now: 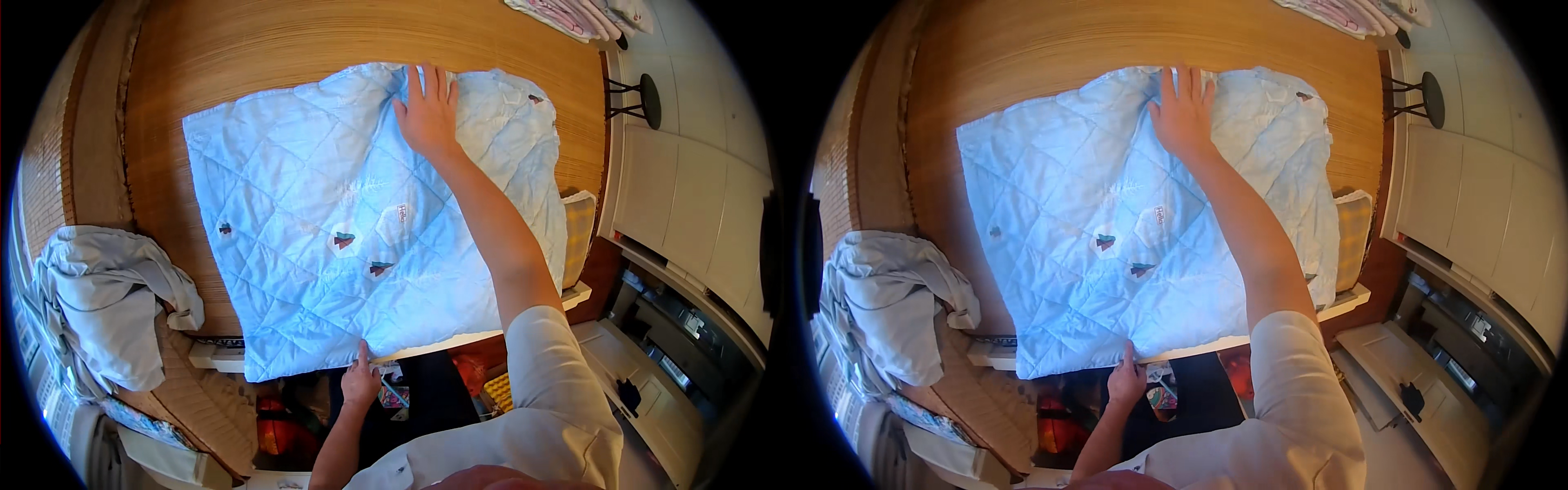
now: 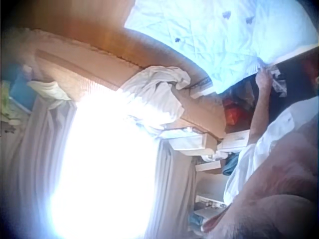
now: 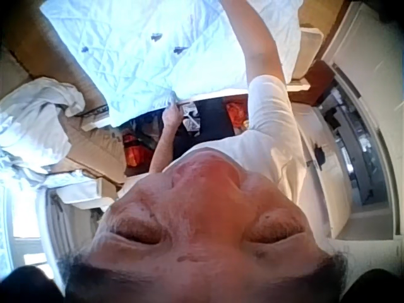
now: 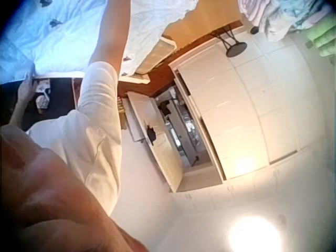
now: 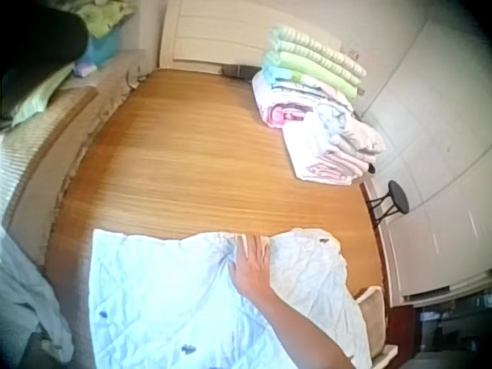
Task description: The person shakes out, spreads, and folds a patterned blanket on a bed platform, then unfolds, straightens, and folds a bedsheet by hand.
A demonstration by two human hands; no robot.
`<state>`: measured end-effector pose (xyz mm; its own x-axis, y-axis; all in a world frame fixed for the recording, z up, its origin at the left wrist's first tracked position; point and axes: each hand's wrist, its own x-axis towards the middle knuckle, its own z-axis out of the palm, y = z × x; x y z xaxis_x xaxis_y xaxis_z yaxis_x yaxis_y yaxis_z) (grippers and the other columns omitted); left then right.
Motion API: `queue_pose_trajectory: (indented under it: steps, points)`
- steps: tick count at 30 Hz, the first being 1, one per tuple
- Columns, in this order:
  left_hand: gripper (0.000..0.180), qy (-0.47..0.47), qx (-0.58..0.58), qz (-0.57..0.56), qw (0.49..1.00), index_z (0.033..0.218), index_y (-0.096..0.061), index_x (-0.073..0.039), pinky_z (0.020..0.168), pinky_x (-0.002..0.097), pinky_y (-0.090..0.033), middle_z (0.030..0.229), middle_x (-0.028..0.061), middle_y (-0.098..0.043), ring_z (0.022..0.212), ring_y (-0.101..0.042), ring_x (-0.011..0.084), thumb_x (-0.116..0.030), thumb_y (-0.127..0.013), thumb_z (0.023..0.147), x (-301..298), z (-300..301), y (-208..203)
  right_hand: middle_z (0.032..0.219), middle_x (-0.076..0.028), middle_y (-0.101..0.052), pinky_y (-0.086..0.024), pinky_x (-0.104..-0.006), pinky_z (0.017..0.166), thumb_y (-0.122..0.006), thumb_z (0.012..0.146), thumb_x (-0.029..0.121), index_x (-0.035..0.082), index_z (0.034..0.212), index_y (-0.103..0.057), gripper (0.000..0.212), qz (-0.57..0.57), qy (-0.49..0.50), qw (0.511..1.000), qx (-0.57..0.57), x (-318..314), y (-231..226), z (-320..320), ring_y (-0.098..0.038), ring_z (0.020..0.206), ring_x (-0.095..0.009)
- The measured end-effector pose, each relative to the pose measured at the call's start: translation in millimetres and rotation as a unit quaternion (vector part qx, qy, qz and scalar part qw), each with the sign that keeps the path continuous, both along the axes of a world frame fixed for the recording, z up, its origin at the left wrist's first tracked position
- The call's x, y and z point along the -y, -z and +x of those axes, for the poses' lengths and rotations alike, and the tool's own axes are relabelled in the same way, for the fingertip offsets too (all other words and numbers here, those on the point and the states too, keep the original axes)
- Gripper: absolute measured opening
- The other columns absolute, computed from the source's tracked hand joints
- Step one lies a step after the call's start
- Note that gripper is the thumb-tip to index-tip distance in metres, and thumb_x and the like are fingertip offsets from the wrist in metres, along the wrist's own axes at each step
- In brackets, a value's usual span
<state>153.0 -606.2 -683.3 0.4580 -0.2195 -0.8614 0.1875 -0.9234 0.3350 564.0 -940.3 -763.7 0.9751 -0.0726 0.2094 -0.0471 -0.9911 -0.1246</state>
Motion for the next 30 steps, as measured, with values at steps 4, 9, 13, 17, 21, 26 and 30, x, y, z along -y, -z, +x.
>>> queue_pose_trajectory:
  steps: [4, 9, 13, 17, 21, 26, 30]
  points:
    - [0.085, 0.03, -0.026, -0.013, 0.999, 0.151, -0.018, -0.006, 0.074, 0.0454, -0.053, 0.092, 0.0219, -0.066, 0.084, -0.065, 0.0379, -0.02, -0.065, 0.082, 14, -1, 3, 0.147, -0.018, -0.035, -0.022, -0.0597, 0.11, -0.066, 0.085, 0.031, -0.001, 0.136, -0.043, 0.065, 0.032, 0.047, 0.996, -0.073, 52, 17, -43, -0.028, 0.138, -0.041]
    - [0.087, 0.036, -0.013, -0.007, 0.999, 0.152, -0.015, -0.004, 0.072, 0.0458, -0.053, 0.092, 0.0226, -0.066, 0.081, -0.065, 0.0388, -0.021, -0.064, 0.082, 7, -6, 2, 0.148, -0.019, -0.035, -0.021, -0.0597, 0.111, -0.065, 0.086, 0.033, -0.001, 0.139, -0.04, 0.068, 0.071, -0.014, 0.997, 0.021, 54, -6, -79, -0.028, 0.139, -0.04]
    - [0.085, 0.03, 0.0, 0.002, 1.0, 0.151, -0.015, -0.002, 0.071, 0.0473, -0.053, 0.091, 0.0237, -0.065, 0.08, -0.065, 0.0395, -0.021, -0.061, 0.083, 10, -6, 4, 0.15, -0.017, -0.033, -0.019, -0.0596, 0.112, -0.061, 0.088, 0.039, 0.002, 0.142, -0.038, 0.069, 0.048, -0.014, 0.997, -0.055, 83, 9, -102, -0.027, 0.139, -0.04]
    - [0.084, 0.031, 0.031, -0.026, 0.999, 0.152, -0.015, -0.002, 0.071, 0.0479, -0.053, 0.092, 0.0246, -0.065, 0.08, -0.065, 0.0399, -0.024, -0.061, 0.084, 9, -11, 9, 0.151, -0.016, -0.032, -0.016, -0.0585, 0.113, -0.053, 0.091, 0.047, 0.003, 0.144, -0.035, 0.071, -0.023, 0.096, 0.988, -0.116, 150, 42, -106, -0.025, 0.141, -0.04]
    - [0.085, 0.036, 0.041, -0.032, 0.998, 0.152, -0.015, -0.003, 0.071, 0.0474, -0.053, 0.094, 0.0255, -0.065, 0.081, -0.065, 0.0409, -0.025, -0.062, 0.085, 13, -15, 12, 0.153, -0.014, -0.03, -0.014, -0.0577, 0.114, -0.048, 0.092, 0.052, 0.005, 0.145, -0.033, 0.073, -0.013, 0.152, 0.98, -0.131, 168, 40, -105, -0.023, 0.142, -0.039]
    - [0.091, 0.032, -0.083, 0.045, 0.995, 0.153, -0.005, -0.006, 0.085, 0.0477, -0.05, 0.115, 0.0308, -0.061, 0.099, -0.062, 0.0451, -0.021, -0.062, 0.084, 8, 0, -1, 0.154, -0.014, -0.029, -0.018, -0.0572, 0.114, -0.05, 0.093, 0.048, 0.008, 0.144, -0.038, 0.066, 0.037, 0.07, 0.992, -0.097, 133, -2, -185, -0.024, 0.142, -0.038]
    - [0.087, 0.073, 0.018, -0.015, 0.997, 0.153, -0.009, -0.008, 0.07, 0.0486, -0.052, 0.095, 0.0266, -0.067, 0.079, -0.065, 0.0425, -0.023, -0.061, 0.084, 13, -8, 10, 0.155, -0.013, -0.028, -0.018, -0.0582, 0.113, -0.05, 0.093, 0.046, 0.01, 0.145, -0.038, 0.064, -0.002, 0.2, 0.965, -0.172, 205, -18, -319, -0.024, 0.142, -0.038]
